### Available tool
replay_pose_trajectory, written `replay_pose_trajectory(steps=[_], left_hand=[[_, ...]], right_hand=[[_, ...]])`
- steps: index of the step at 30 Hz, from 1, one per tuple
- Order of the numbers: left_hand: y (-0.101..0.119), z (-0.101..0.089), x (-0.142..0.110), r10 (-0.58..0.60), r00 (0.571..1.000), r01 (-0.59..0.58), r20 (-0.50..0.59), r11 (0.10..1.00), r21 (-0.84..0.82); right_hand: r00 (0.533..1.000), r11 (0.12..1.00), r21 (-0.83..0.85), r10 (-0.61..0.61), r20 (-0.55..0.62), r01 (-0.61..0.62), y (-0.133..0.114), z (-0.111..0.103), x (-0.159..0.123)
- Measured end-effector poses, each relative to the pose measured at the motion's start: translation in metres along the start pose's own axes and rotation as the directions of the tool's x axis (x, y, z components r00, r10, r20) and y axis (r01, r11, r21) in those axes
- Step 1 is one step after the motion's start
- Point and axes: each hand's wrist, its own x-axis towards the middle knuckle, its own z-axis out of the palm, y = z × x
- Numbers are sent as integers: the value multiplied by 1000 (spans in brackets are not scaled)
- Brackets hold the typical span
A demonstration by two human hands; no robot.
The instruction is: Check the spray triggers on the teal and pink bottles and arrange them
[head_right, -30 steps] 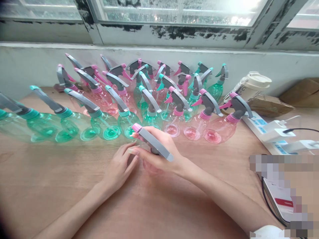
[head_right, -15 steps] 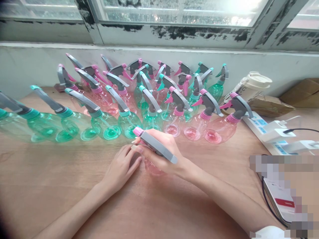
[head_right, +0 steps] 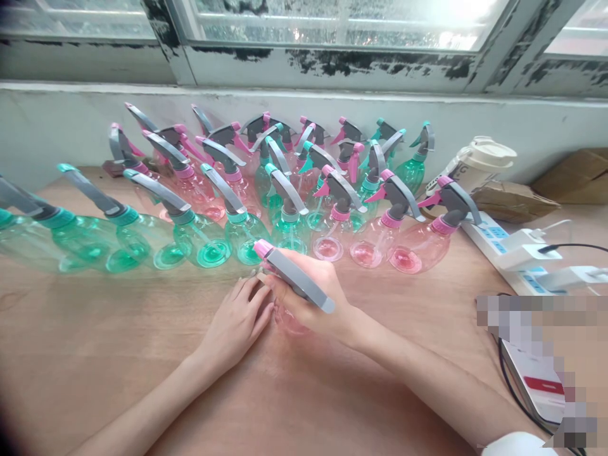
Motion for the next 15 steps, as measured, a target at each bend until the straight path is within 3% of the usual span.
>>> replay_pose_trajectory(steps=[15], left_hand=[[0, 0, -1, 18, 1000, -18, -5, 999, -36]], right_hand=[[999, 997, 66, 31, 12, -31, -2, 0, 0]])
